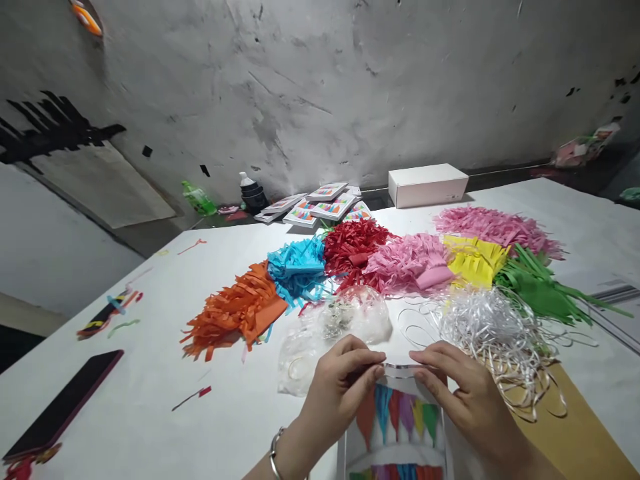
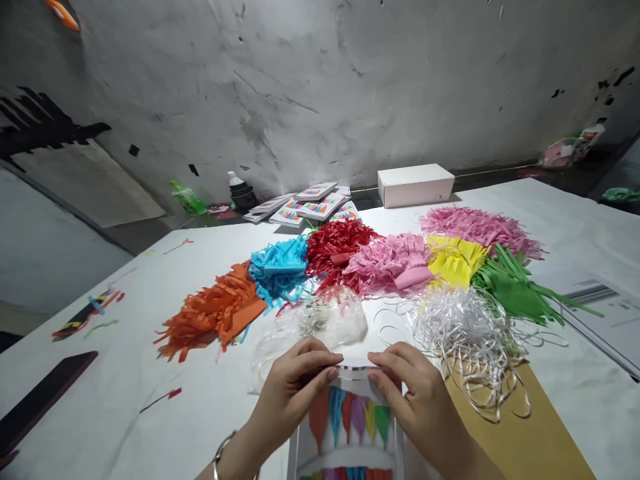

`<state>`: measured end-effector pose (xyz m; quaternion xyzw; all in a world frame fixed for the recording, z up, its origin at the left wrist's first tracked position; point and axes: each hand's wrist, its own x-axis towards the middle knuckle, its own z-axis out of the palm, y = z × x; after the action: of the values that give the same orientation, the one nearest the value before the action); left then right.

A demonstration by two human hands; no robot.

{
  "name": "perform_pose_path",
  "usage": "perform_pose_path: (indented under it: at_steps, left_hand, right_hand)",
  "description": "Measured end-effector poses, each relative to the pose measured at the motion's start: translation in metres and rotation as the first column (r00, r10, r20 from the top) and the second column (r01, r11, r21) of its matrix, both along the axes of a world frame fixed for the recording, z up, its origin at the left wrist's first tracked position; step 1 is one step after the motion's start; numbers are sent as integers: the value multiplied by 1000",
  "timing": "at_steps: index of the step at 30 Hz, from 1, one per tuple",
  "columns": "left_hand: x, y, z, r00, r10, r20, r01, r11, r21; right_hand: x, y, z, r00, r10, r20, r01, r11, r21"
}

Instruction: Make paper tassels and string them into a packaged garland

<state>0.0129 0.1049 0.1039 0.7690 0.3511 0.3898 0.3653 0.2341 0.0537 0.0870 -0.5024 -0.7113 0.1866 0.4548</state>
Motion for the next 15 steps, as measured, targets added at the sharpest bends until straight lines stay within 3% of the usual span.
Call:
perform_pose_path:
  at_steps: [4, 9, 13, 15]
  left_hand:
    - [8, -2, -1, 1000, -6, 16, 6, 1000, -6]
    - [10, 8, -3, 1000, 30, 4, -30, 997, -75]
    - [14, 46, -15, 993, 118, 14, -112, 968, -223]
    - [20, 71, -29, 987, 159, 16, -148, 948, -282]
  right_hand:
    - [-11, 5, 2, 972, -82, 222, 48, 987, 153]
    - [-13, 17, -8, 957, -124, 264, 85, 984, 155]
    - [-28, 3, -31, 906, -270, 326, 191, 948, 255]
    - [-45, -11, -49, 866, -253, 432, 161, 958, 239]
